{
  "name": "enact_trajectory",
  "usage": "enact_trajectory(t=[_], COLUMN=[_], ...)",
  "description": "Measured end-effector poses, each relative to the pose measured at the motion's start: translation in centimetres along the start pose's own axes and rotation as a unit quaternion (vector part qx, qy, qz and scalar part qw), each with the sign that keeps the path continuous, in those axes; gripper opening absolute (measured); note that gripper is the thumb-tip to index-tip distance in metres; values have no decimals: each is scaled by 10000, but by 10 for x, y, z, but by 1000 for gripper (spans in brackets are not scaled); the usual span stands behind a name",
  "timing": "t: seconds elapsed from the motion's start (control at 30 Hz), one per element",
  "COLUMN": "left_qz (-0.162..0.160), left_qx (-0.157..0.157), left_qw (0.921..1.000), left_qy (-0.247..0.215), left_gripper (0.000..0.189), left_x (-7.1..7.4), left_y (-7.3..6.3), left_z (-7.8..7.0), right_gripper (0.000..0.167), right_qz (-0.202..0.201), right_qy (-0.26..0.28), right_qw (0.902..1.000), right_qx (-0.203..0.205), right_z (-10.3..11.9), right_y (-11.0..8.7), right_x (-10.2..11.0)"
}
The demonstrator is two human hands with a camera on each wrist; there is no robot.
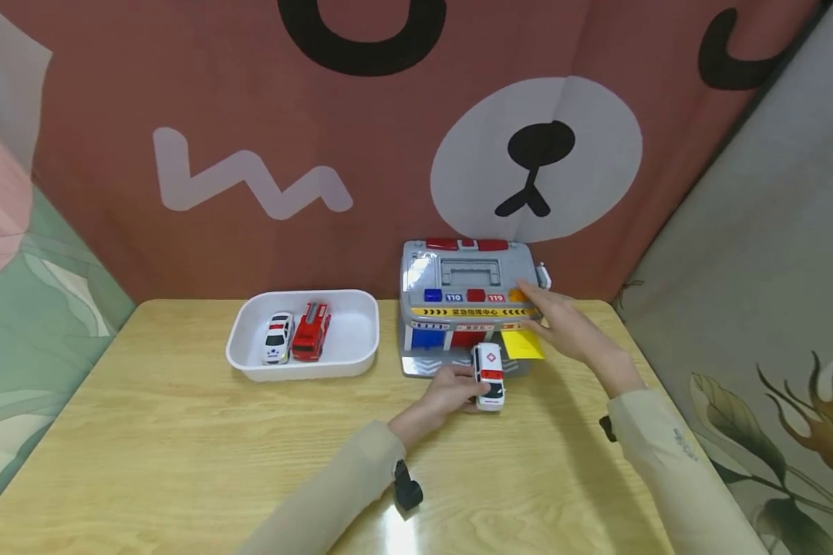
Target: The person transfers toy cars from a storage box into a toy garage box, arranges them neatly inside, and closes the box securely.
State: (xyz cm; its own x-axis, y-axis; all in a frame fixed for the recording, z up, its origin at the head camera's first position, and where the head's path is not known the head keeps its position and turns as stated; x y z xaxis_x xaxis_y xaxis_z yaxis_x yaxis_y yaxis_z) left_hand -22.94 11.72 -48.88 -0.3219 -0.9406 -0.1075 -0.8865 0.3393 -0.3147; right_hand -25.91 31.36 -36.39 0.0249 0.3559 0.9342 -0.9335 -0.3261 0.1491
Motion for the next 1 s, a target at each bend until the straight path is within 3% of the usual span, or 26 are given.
enact_trajectory(t=[0.47,0.8,1.0], left_qz=[203,61,-135], left_qx=[158,391,510], left_qw=[9989,9977,9981], left_qy=[-382,-550,-309], left_gripper=[49,50,42], left_x=[-20,-24,-25], left_y=[17,21,22], left_z=[2,-1,-1], right_gripper=[75,75,75], right_qz=[38,-89,-128], right_qy=[21,333,533], right_qw=[10000,9994,9985], right_qx=[-50,35,-2], right_z=[0,-5,-13], right_y=[1,0,-6], right_x=[1,-3,-7])
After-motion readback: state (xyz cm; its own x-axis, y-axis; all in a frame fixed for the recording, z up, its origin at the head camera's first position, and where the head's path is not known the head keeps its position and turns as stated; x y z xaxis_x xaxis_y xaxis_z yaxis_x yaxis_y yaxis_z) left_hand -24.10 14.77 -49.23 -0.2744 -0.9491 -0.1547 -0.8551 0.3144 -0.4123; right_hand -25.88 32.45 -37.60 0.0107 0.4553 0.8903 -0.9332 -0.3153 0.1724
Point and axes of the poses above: each hand's wrist, its own y-axis towards the middle knuckle, its own x-axis out of the back of the hand, z = x × y, the point moved 3 cm from there along y, towards the middle knuckle, and after that the axes turned 4 degrees about -z, right-handed, at the moved point
